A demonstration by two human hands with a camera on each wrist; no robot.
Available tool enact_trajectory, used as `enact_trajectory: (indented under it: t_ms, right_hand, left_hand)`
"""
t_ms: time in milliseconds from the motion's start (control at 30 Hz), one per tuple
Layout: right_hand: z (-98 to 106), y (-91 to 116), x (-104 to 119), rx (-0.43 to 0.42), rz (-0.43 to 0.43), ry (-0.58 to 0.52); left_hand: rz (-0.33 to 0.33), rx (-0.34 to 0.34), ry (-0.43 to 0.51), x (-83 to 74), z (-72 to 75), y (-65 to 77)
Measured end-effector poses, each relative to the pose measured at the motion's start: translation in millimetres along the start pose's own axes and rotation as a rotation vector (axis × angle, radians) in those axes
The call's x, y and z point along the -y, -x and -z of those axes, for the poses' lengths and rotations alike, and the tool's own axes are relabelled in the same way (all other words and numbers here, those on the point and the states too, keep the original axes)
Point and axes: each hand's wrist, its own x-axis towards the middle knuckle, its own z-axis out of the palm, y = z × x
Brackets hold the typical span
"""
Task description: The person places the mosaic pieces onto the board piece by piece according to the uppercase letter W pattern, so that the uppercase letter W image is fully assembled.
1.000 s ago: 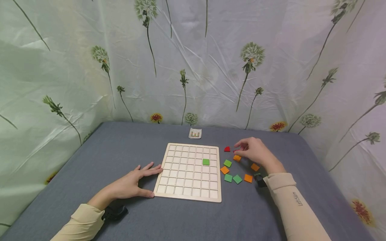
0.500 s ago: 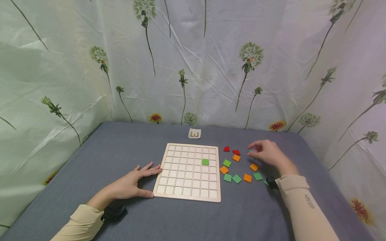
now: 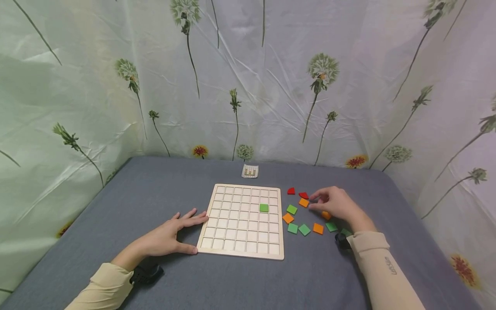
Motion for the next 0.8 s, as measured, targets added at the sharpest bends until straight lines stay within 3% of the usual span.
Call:
enact_trajectory:
  t_ms: [800]
  right_hand:
    - [-12.4, -5.5, -0.1, -0.016, -0.019, -0.016]
  left_hand:
    - [-0.003, -0.008, -0.010, -0.7, 0.1, 0.4]
